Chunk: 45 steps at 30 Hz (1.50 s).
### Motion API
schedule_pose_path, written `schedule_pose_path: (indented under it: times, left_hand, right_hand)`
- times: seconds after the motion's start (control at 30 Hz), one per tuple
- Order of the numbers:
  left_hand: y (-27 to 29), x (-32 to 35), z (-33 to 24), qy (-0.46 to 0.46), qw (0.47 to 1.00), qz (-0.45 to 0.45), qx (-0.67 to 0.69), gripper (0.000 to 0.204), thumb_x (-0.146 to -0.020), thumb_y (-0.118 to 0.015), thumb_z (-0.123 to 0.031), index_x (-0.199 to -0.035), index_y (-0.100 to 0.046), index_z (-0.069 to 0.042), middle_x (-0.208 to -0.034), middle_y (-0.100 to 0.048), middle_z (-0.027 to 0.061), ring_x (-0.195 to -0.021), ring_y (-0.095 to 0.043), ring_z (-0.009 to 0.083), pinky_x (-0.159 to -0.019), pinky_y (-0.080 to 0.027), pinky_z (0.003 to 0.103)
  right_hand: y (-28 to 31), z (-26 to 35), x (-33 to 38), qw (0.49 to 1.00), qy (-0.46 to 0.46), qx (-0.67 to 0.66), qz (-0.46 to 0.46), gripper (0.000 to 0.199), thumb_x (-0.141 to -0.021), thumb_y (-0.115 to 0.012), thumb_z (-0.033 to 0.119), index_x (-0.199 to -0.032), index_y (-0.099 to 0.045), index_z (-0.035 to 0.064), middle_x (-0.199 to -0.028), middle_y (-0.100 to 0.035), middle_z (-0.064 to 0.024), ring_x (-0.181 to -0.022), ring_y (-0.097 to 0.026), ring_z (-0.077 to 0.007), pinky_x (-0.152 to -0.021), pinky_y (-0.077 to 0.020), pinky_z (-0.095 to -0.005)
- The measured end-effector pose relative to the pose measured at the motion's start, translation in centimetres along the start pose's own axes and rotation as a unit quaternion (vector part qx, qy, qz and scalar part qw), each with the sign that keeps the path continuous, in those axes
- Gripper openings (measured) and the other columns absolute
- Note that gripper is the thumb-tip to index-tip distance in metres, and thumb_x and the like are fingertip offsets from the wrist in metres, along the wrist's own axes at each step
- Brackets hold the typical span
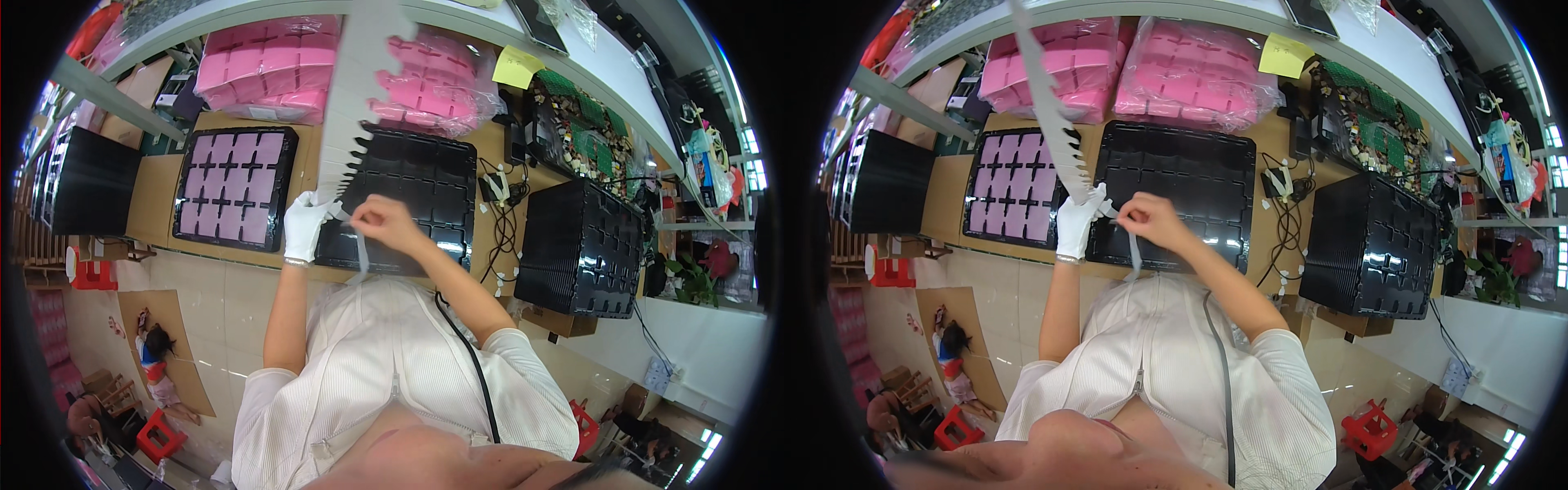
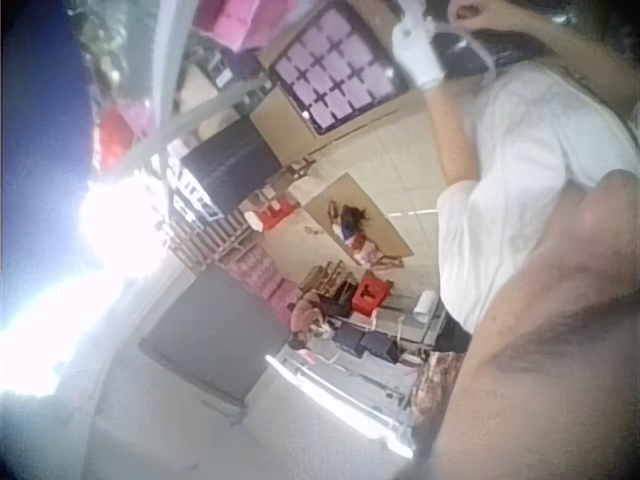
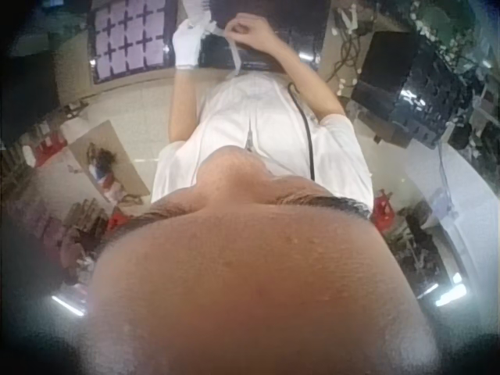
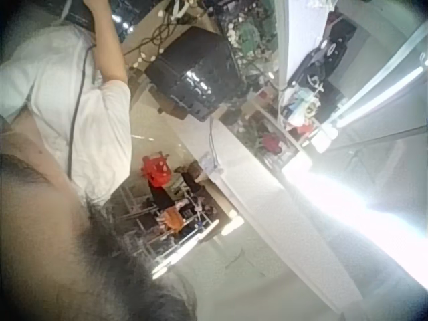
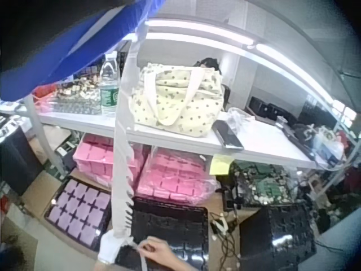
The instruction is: Placing small components from a strip into a storage tray.
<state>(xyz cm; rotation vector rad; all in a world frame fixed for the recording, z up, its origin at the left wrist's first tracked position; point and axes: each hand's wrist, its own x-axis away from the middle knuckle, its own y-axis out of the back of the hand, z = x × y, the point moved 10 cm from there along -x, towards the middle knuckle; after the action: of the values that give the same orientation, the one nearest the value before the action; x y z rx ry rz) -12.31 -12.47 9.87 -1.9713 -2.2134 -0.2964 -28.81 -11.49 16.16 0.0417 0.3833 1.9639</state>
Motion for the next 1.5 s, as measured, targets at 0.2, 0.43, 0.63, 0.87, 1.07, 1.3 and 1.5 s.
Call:
schedule_pose_path:
  times: [0.2,0.43,0.63,0.87,1.07,1.3,1.5]
  left_hand:
    - [0.5,1.1,-0.4,0.046,0.994,-0.044,0.086,0.022,-0.082,-0.071,-0.02,-0.084,-0.062,0.0,-0.075,-0.065,0.0025,-0.062,-0.06,0.0076,-0.055,-0.041,0.018]
    - [0.9,0.9,0.0,0.048,0.997,-0.031,0.048,0.022,-0.086,-0.068,-0.019,-0.083,-0.063,0.002,-0.068,-0.059,-0.0004,-0.061,-0.054,0.0047,-0.059,-0.046,0.02]
    - [1.0,0.9,0.1,0.045,0.998,-0.029,0.039,0.023,-0.085,-0.069,-0.023,-0.084,-0.063,-0.001,-0.071,-0.061,-0.0006,-0.061,-0.054,0.0045,-0.055,-0.04,0.02]
    - [1.7,1.1,0.4,0.043,0.998,-0.03,-0.018,0.023,-0.085,-0.069,-0.023,-0.085,-0.064,-0.001,-0.071,-0.06,-0.0003,-0.06,-0.054,0.0042,-0.055,-0.039,0.019]
    - [3.5,2.6,0.7,0.049,0.996,-0.07,0.005,0.027,-0.082,-0.072,-0.027,-0.073,-0.06,-0.004,-0.065,-0.06,0.0001,-0.053,-0.049,0.0022,-0.05,-0.034,0.017]
    - [1.7,3.4,1.9,0.054,0.998,-0.032,0.022,0.016,-0.081,-0.07,-0.017,-0.078,-0.062,-0.003,-0.068,-0.06,-0.0004,-0.056,-0.052,0.0029,-0.05,-0.037,0.018]
    - [1.1,5.3,0.4,0.026,0.994,-0.034,0.101,0.02,-0.083,-0.069,-0.018,-0.092,-0.064,-0.001,-0.073,-0.063,0.0004,-0.06,-0.055,0.0043,-0.052,-0.04,0.018]
  right_hand:
    - [20.4,-15.9,1.9,0.911,-0.224,0.203,-0.282,0.01,-0.075,-0.069,0.014,-0.081,-0.068,0.0048,-0.063,-0.06,-0.0015,-0.06,-0.055,-0.0105,-0.056,-0.0435,-0.0259]
    - [22.4,-19.1,1.3,0.859,-0.304,0.341,-0.233,0.02,-0.069,-0.073,0.026,-0.072,-0.067,0.007,-0.069,-0.066,-0.0098,-0.069,-0.064,-0.0271,-0.066,-0.0502,-0.0386]
    - [22.6,-19.6,1.4,0.852,-0.319,0.34,-0.236,0.02,-0.068,-0.074,0.026,-0.072,-0.069,0.0079,-0.071,-0.067,-0.0105,-0.07,-0.065,-0.0273,-0.067,-0.0502,-0.0387]
    - [19.9,-18.0,1.2,0.932,-0.244,0.22,-0.153,0.015,-0.072,-0.073,0.02,-0.073,-0.068,0.0057,-0.066,-0.063,-0.0044,-0.064,-0.061,-0.0162,-0.061,-0.0464,-0.029]
    - [11.8,-15.3,5.6,0.853,-0.161,-0.465,-0.177,0.018,-0.081,-0.054,0.001,-0.098,-0.058,0.0002,-0.093,-0.063,-0.0127,-0.084,-0.061,-0.0199,-0.077,-0.0492,-0.0307]
    - [-4.2,-9.0,3.8,0.872,-0.279,-0.402,-0.027,0.021,-0.088,-0.062,0.02,-0.1,-0.065,0.0031,-0.084,-0.061,-0.0014,-0.073,-0.053,-0.0067,-0.065,-0.0433,-0.0205]
    - [-5.0,-6.3,2.5,0.963,-0.203,-0.167,-0.053,0.011,-0.079,-0.072,0.012,-0.087,-0.068,0.0046,-0.065,-0.051,0.0068,-0.058,-0.042,-0.0042,-0.052,-0.0335,-0.0209]
